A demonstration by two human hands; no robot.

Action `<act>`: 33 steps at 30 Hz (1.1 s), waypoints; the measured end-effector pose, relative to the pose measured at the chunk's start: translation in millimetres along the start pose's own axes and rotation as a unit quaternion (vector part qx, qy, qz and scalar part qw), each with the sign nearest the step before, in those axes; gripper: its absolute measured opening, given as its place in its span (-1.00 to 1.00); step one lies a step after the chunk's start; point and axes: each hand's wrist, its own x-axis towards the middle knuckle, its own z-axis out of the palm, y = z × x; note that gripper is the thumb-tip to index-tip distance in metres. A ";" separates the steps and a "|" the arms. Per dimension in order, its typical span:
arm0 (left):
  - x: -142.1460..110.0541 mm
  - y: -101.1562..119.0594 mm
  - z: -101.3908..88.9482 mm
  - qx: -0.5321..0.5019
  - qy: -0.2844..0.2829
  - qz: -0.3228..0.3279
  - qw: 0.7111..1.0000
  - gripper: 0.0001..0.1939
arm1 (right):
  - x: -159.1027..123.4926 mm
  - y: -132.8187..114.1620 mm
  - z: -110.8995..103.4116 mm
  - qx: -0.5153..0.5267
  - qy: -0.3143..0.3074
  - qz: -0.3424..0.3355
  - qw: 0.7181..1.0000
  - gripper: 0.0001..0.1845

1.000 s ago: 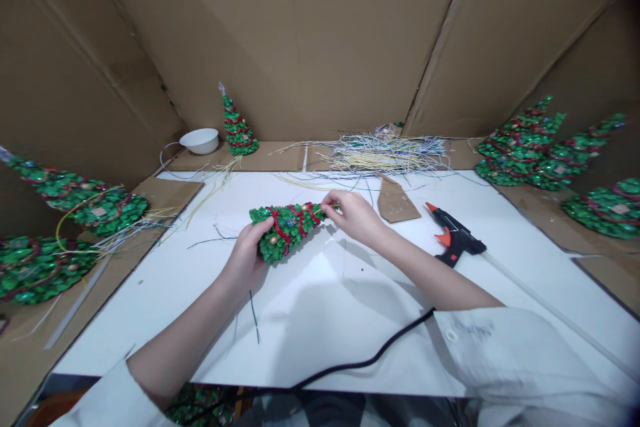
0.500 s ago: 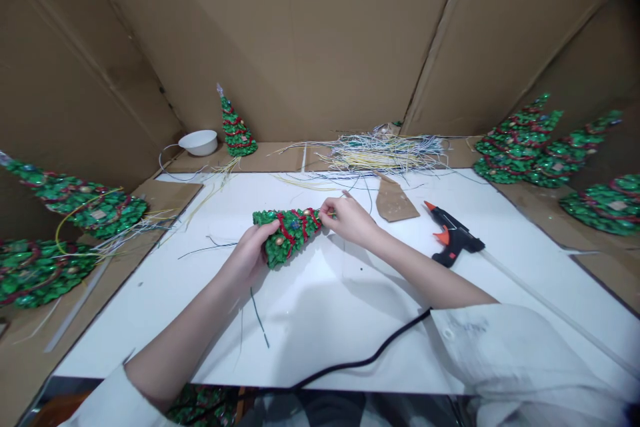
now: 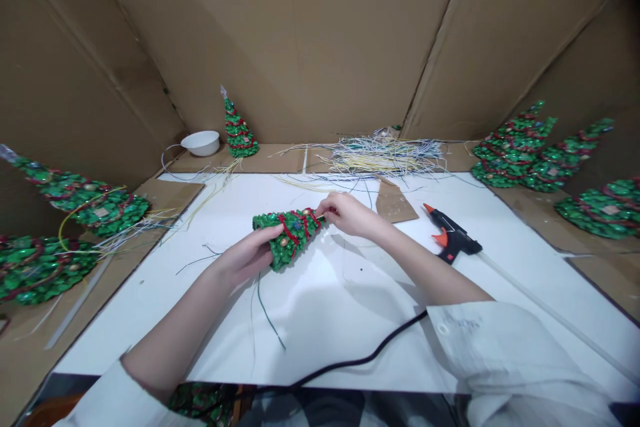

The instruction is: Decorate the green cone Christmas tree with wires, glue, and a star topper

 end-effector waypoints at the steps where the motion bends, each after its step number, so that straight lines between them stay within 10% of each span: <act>1: 0.5 -0.1 -1.1 -0.002 -0.010 -0.001 1.000 -0.67 | 2.2 0.7 -1.3 0.014 -0.004 0.010 1.000 -0.71; 33: 8.4 -5.2 -18.4 0.014 -0.063 -0.005 0.998 -0.57 | 15.9 6.4 -14.1 -0.016 -0.044 0.096 0.994 -0.92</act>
